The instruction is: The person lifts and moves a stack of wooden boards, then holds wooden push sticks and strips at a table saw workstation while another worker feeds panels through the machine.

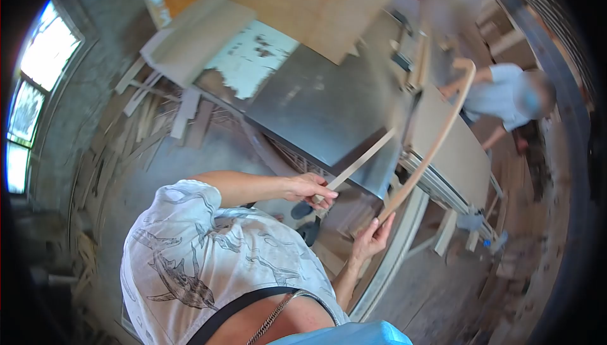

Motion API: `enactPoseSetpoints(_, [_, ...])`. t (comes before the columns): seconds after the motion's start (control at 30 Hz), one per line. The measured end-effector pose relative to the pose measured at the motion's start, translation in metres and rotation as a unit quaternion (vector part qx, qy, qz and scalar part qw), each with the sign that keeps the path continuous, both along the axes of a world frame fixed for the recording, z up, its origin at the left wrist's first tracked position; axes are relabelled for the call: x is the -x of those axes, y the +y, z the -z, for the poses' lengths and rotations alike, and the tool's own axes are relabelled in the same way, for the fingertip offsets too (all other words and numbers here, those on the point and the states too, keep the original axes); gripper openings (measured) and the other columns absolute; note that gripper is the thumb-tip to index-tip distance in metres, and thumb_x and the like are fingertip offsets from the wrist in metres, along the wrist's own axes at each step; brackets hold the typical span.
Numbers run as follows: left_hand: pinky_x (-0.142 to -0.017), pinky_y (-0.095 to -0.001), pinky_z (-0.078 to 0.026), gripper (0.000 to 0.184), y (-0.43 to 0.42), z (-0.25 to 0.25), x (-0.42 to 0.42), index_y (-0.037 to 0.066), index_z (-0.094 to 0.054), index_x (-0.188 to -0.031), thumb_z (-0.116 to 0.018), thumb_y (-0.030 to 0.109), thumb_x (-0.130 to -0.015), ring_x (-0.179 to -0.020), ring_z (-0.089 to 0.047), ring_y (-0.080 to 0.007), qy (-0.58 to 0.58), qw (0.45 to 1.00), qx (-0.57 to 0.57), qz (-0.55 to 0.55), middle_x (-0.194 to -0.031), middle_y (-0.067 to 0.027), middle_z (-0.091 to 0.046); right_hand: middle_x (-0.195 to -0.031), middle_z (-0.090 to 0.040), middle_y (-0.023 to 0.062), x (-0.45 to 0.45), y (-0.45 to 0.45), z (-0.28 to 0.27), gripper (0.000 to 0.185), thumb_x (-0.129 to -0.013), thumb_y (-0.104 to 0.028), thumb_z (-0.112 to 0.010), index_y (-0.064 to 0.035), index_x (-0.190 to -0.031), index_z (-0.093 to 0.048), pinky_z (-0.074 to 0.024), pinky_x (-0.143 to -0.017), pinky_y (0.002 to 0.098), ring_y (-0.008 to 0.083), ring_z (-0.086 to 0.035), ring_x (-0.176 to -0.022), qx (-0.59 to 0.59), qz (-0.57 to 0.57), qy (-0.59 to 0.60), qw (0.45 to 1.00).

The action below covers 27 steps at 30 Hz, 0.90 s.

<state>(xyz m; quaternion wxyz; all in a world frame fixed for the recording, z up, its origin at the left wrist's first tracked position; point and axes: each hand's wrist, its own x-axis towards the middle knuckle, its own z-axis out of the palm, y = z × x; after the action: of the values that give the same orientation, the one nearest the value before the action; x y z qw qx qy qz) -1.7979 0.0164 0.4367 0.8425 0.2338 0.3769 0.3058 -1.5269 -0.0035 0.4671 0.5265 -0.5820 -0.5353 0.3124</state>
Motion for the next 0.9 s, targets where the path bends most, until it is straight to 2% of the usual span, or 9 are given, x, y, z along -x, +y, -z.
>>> enactPoseSetpoints(0.17, [-0.094, -0.0401, -0.059, 0.059, -0.077, -0.026, 0.201, -0.004, -0.058, -0.135, -0.081, 0.029, -0.092, -0.117, -0.07, -0.0282, 0.055, 0.994, -0.056, -0.082, -0.13, -0.0192, -0.069, -0.076, -0.052, -0.0029, 0.071, 0.013, 0.042, 0.057, -0.107, -0.008, -0.057, -0.0102, -0.161, -0.04, -0.035, -0.044, 0.0217, 0.0032, -0.042, -0.052, -0.008, -0.009, 0.043, 0.999])
enactPoseSetpoints(0.23, [-0.089, -0.0343, -0.06, 0.051, -0.109, -0.042, 0.279, -0.001, -0.06, -0.131, -0.079, 0.028, -0.094, -0.112, -0.072, -0.0221, 0.103, 0.986, -0.052, -0.123, -0.126, -0.0141, -0.071, -0.077, -0.053, -0.0023, 0.112, 0.011, 0.032, 0.057, -0.107, -0.009, -0.057, -0.0108, -0.162, -0.039, -0.0351, -0.043, 0.0218, 0.0033, -0.042, -0.052, 0.009, -0.002, 0.07, 0.997])
enactPoseSetpoints(0.33, [-0.085, -0.0331, -0.058, 0.048, -0.151, -0.049, 0.384, 0.0, -0.061, -0.129, -0.079, 0.028, -0.094, -0.105, -0.073, -0.0205, 0.154, 0.968, -0.047, -0.193, -0.124, -0.0138, -0.072, -0.08, -0.054, -0.0006, 0.172, 0.016, 0.02, 0.057, -0.108, -0.011, -0.057, -0.0106, -0.162, -0.038, -0.0348, -0.042, 0.0223, 0.0038, -0.042, -0.053, 0.024, -0.005, 0.127, 0.992])
enactPoseSetpoints(0.43, [-0.08, -0.0323, -0.057, 0.046, -0.189, -0.044, 0.471, 0.001, -0.062, -0.127, -0.078, 0.028, -0.094, -0.1, -0.073, -0.0208, 0.196, 0.946, -0.04, -0.255, -0.122, -0.0144, -0.072, -0.091, -0.061, 0.0023, 0.216, 0.013, 0.006, 0.055, -0.107, -0.009, -0.057, -0.0012, -0.158, -0.041, -0.0387, -0.051, 0.021, 0.0052, -0.047, -0.062, 0.018, -0.017, 0.088, 0.996])
enactPoseSetpoints(0.47, [-0.079, -0.032, -0.056, 0.045, -0.197, -0.046, 0.491, 0.002, -0.062, -0.127, -0.078, 0.028, -0.094, -0.099, -0.072, -0.0212, 0.206, 0.938, -0.043, -0.276, -0.122, -0.0148, -0.072, -0.084, -0.06, 0.0028, 0.229, 0.014, 0.0, 0.056, -0.106, -0.01, -0.058, -0.0007, -0.158, -0.042, -0.0373, -0.047, 0.0217, 0.0058, -0.045, -0.057, 0.006, -0.012, 0.098, 0.995])
enactPoseSetpoints(0.57, [-0.076, -0.032, -0.056, 0.042, -0.212, -0.031, 0.555, 0.002, -0.062, -0.127, -0.075, 0.025, -0.095, -0.102, -0.072, -0.0237, 0.171, 0.935, -0.031, -0.31, -0.12, -0.0172, -0.072, -0.081, -0.054, 0.0007, 0.245, 0.026, 0.013, 0.057, -0.108, -0.012, -0.057, -0.0086, -0.161, -0.038, -0.0369, -0.042, 0.0221, 0.0045, -0.043, -0.053, 0.006, -0.026, 0.097, 0.995])
enactPoseSetpoints(0.7, [-0.078, -0.0328, -0.056, 0.045, -0.21, -0.007, 0.611, -0.002, -0.06, -0.13, -0.075, 0.026, -0.097, -0.108, -0.07, -0.0262, 0.115, 0.938, -0.037, -0.326, -0.122, -0.0199, -0.07, -0.081, -0.054, 0.0007, 0.263, 0.021, 0.009, 0.057, -0.108, -0.011, -0.057, -0.0078, -0.161, -0.039, -0.037, -0.042, 0.0214, 0.0042, -0.042, -0.053, 0.002, -0.028, 0.092, 0.995])
enactPoseSetpoints(0.83, [-0.089, -0.0369, -0.059, 0.054, -0.189, 0.001, 0.622, -0.007, -0.057, -0.132, -0.076, 0.03, -0.097, -0.109, -0.07, -0.0263, 0.087, 0.893, -0.007, -0.443, -0.123, -0.0198, -0.069, -0.08, -0.052, 0.0003, 0.258, 0.023, 0.014, 0.057, -0.107, -0.011, -0.058, -0.0074, -0.161, -0.039, -0.0356, -0.043, 0.0214, 0.0037, -0.042, -0.053, -0.015, -0.02, 0.067, 0.997])
enactPoseSetpoints(0.9, [-0.095, -0.0425, -0.058, 0.067, -0.172, 0.005, 0.617, -0.008, -0.051, -0.14, -0.081, 0.028, -0.093, -0.116, -0.067, -0.0288, 0.148, 0.85, 0.01, -0.506, -0.129, -0.0208, -0.065, -0.079, -0.051, -0.0001, 0.249, 0.025, 0.021, 0.057, -0.107, -0.01, -0.058, -0.0072, -0.161, -0.039, -0.0348, -0.043, 0.0214, 0.0034, -0.041, -0.054, -0.027, -0.011, 0.039, 0.999])
